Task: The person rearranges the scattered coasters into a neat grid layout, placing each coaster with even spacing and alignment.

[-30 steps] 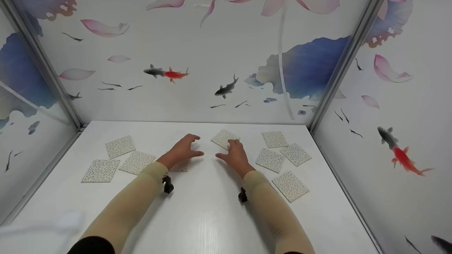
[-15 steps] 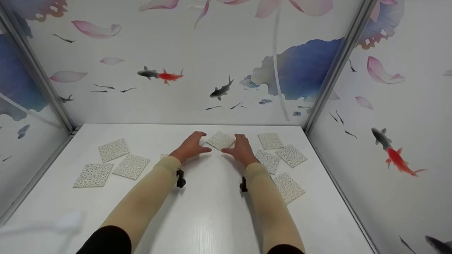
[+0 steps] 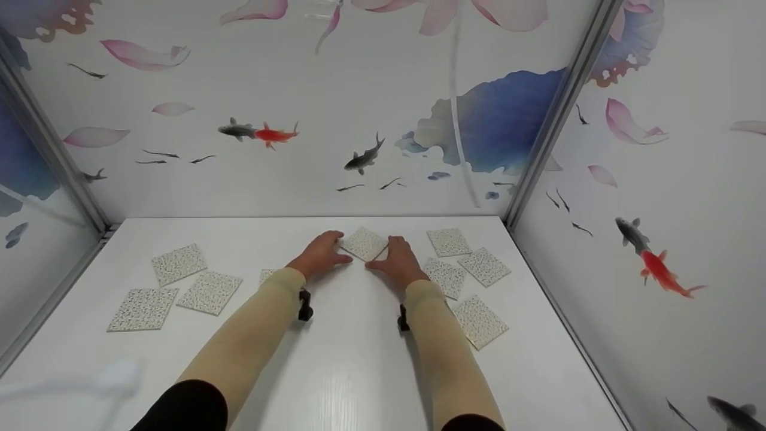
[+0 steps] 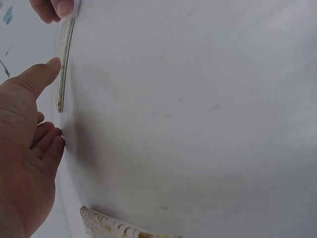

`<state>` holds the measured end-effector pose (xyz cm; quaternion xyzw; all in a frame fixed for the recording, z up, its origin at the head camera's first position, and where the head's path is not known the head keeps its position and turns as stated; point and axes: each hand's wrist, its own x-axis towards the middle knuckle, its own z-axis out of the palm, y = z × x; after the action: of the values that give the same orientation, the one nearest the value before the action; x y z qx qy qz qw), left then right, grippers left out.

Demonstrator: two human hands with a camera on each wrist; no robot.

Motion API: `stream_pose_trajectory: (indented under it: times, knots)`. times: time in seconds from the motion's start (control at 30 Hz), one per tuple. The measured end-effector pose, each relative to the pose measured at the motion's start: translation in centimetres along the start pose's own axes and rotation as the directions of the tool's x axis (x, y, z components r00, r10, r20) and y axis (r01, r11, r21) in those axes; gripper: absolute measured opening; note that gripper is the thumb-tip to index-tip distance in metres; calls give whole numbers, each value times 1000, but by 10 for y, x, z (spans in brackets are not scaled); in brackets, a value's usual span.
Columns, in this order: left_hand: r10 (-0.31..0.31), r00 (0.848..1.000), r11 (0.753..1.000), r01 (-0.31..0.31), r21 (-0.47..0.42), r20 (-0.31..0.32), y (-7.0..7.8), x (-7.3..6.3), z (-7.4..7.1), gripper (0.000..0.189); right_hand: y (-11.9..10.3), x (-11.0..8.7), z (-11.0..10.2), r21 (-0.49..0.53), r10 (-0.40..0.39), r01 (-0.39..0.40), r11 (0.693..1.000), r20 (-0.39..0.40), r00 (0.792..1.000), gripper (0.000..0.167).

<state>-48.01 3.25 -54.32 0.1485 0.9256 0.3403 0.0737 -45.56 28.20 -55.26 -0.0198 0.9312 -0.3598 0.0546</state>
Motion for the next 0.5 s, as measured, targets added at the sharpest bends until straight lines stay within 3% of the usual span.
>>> stream_pose_trajectory:
  times: [0.3,0.5]
  knots:
    - [18,1000,1000,-18,-14,-18,4,3,6,80,-5,4,8,-42,6,-6,999,-5,1000,110]
    - [7,1000,1000,-8,27,15,3,14,8,88,-6,2,8,-75,16,-17,997,-11,1000,104]
